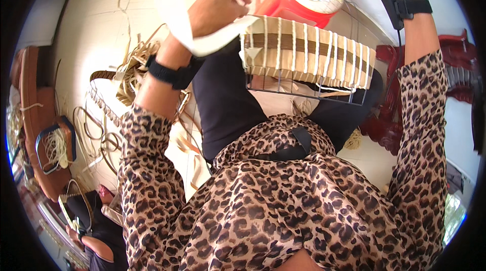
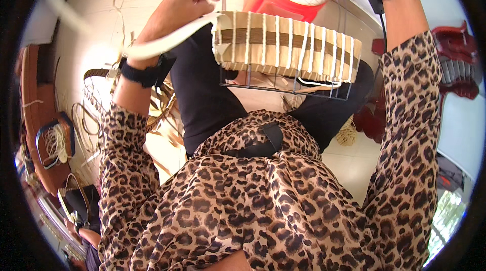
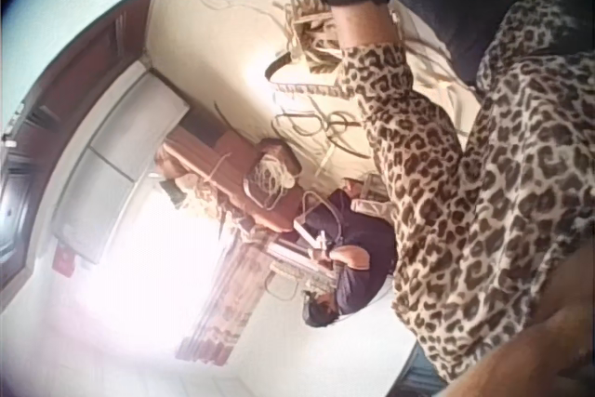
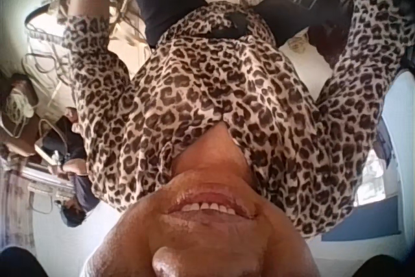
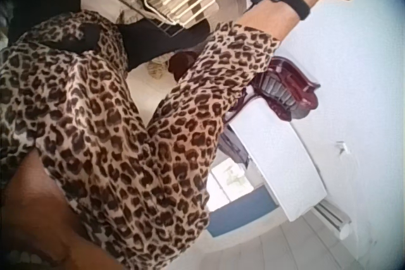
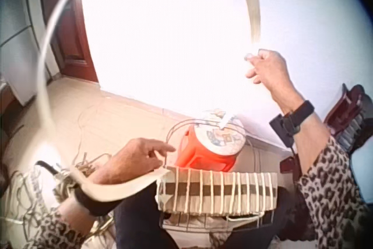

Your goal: The person weaves a basket by threading strips of light-colored material through a vertical wire frame. They use their hands to guide the strips over and under the frame, occasionally pulling them tight and adjusting the position of previously woven sections.

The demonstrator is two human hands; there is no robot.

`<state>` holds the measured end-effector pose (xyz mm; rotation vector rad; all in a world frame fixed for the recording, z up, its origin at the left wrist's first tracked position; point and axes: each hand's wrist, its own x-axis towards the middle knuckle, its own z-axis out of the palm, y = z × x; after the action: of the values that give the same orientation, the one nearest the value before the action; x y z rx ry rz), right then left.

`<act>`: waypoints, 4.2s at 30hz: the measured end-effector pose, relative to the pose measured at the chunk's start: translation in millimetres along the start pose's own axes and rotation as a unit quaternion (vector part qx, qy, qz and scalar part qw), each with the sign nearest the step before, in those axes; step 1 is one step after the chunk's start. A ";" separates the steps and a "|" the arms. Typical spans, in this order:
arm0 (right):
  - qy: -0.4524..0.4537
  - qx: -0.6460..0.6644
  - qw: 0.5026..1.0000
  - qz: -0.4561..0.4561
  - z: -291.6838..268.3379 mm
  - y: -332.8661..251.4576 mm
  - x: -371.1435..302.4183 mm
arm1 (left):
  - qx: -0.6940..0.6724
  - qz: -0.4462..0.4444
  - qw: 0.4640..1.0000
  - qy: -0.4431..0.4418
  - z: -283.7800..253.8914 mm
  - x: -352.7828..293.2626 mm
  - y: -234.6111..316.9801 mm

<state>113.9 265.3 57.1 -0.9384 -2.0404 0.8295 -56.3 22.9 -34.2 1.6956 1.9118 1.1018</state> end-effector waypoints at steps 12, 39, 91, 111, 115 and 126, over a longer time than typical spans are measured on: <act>-0.347 -0.179 0.909 -0.143 12.8 7.0 -65.9 | -0.059 -0.106 0.993 -0.007 -7.7 -8.7 26.3; -0.429 -0.048 0.899 -0.069 83.8 -28.2 -92.9 | -0.094 -0.171 0.981 -0.015 15.8 -22.6 27.4; -0.323 -0.182 0.881 -0.293 27.0 -55.5 -90.8 | -0.090 -0.031 0.987 0.126 39.0 24.4 20.3; -0.394 -0.200 0.842 -0.310 47.2 -40.6 -66.0 | -0.088 -0.099 0.991 -0.001 29.7 -6.0 26.3; -0.421 -0.192 0.842 -0.277 41.5 -44.9 -56.3 | -0.193 -0.145 0.970 0.023 26.0 3.0 28.7; -0.463 -0.197 0.856 -0.121 3.6 -53.7 -31.5 | -0.253 -0.106 0.960 -0.056 12.4 17.9 32.3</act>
<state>107.2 210.5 86.2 -0.4618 -3.1815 0.8145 -29.7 43.0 -14.2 1.2153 1.5267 1.2445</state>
